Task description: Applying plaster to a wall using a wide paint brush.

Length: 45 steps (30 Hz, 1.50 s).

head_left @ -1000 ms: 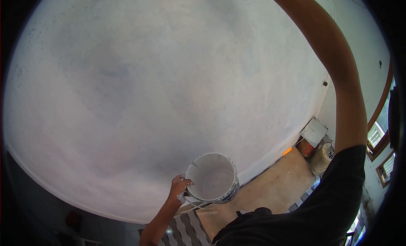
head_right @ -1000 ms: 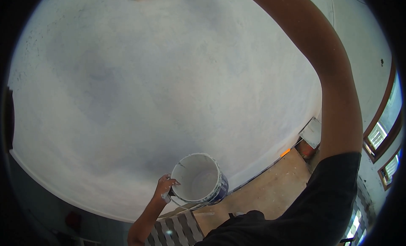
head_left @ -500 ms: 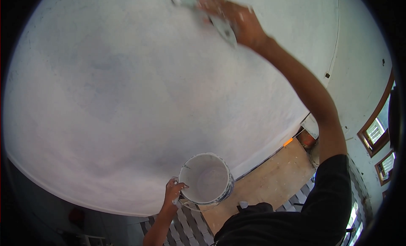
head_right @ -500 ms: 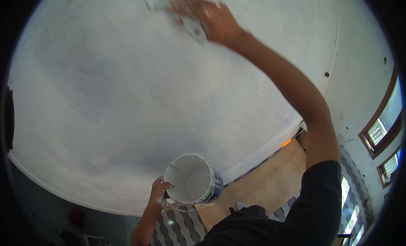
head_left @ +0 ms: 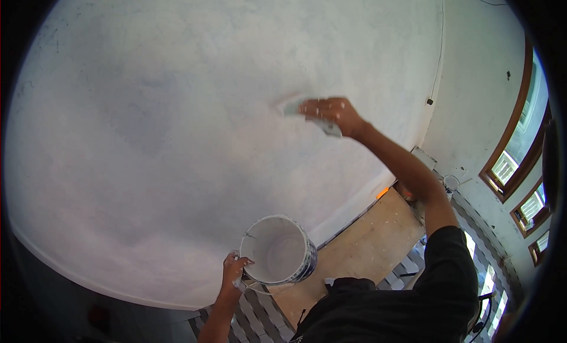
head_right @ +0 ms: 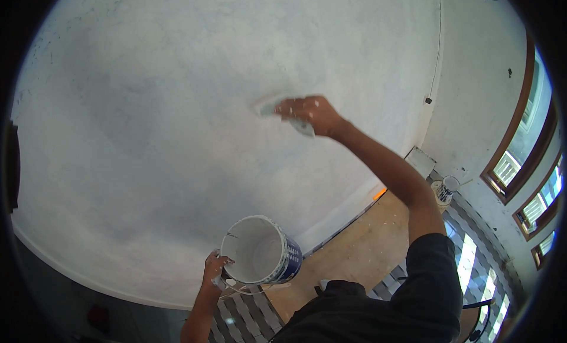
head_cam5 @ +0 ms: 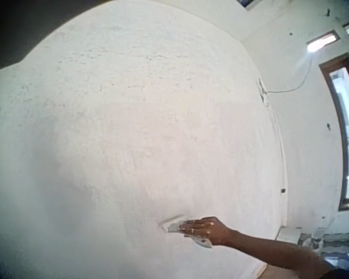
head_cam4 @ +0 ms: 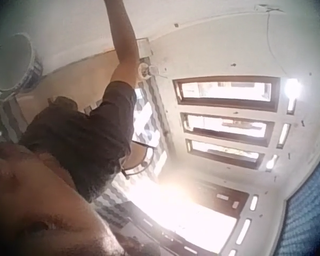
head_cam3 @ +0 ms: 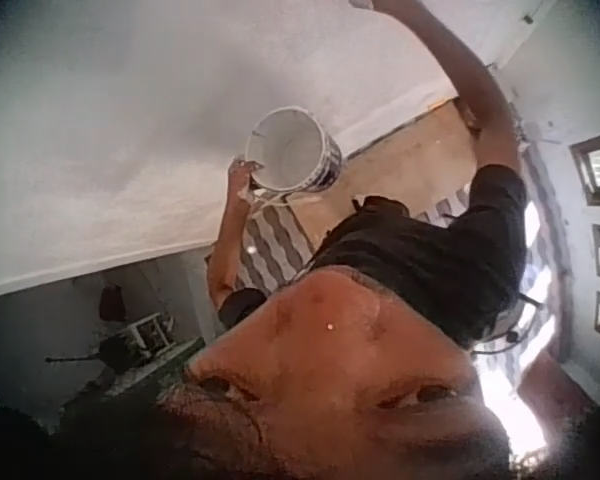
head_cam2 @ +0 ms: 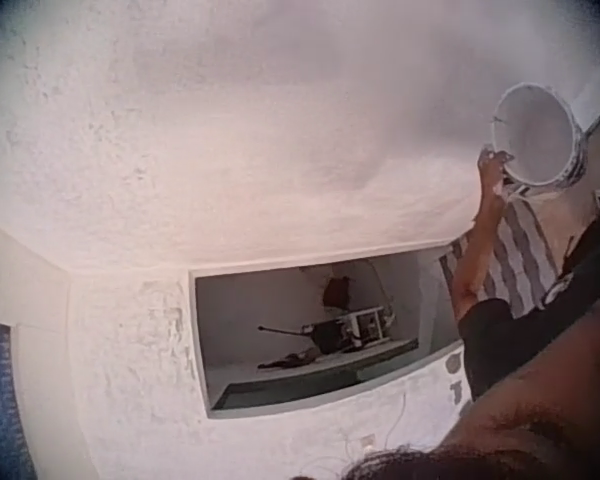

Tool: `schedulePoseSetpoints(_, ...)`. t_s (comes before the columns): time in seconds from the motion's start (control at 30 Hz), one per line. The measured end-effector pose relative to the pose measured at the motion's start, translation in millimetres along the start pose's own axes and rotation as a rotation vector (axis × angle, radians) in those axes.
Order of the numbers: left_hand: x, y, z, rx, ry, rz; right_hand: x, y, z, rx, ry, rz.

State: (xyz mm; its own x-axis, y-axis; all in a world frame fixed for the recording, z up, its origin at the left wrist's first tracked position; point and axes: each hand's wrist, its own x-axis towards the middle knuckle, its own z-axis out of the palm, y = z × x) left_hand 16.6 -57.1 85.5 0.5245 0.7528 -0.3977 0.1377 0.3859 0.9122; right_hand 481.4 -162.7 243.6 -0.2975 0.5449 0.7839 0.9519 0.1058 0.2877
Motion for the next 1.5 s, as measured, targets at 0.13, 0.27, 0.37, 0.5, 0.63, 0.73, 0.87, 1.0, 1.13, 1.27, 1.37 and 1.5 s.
schedulePoseSetpoints(0.13,-1,1,2,-0.037,-0.01,-0.019,79,61,-52,-0.044,0.189,0.0)
schedulePoseSetpoints(0.27,10,-10,-11,-0.005,-0.011,-0.019,72,80,-31,0.075,0.141,0.068)
schedulePoseSetpoints(0.37,4,-2,-1,0.048,-0.011,-0.036,17,61,1,0.013,-0.005,0.116)
schedulePoseSetpoints(0.5,0,0,0,-0.01,0.004,-0.016,25,45,-13,0.258,-0.185,0.228)
schedulePoseSetpoints(0.63,9,-4,0,0.038,0.008,-0.02,63,81,-27,0.165,-0.223,0.121)
schedulePoseSetpoints(0.73,8,-11,-6,-0.001,0.022,-0.002,99,80,-51,0.156,-0.281,0.187)
schedulePoseSetpoints(0.87,1,-4,8,0.01,0.009,0.003,107,96,-82,0.049,-0.148,0.325)
schedulePoseSetpoints(1.0,7,-20,-2,-0.011,0.037,0.06,95,89,-66,-0.121,0.004,0.002)
schedulePoseSetpoints(1.13,15,-32,-13,-0.001,0.064,0.105,109,58,-91,-0.001,-0.233,0.039)
schedulePoseSetpoints(1.27,22,-36,-10,0.006,0.068,0.124,155,114,-126,-0.327,0.153,-0.241)
schedulePoseSetpoints(1.37,14,-35,-5,-0.085,0.106,0.101,221,91,-173,-0.061,0.216,0.197)
schedulePoseSetpoints(1.5,4,-34,1,-0.181,0.105,0.102,274,105,-186,-0.036,0.307,0.089)
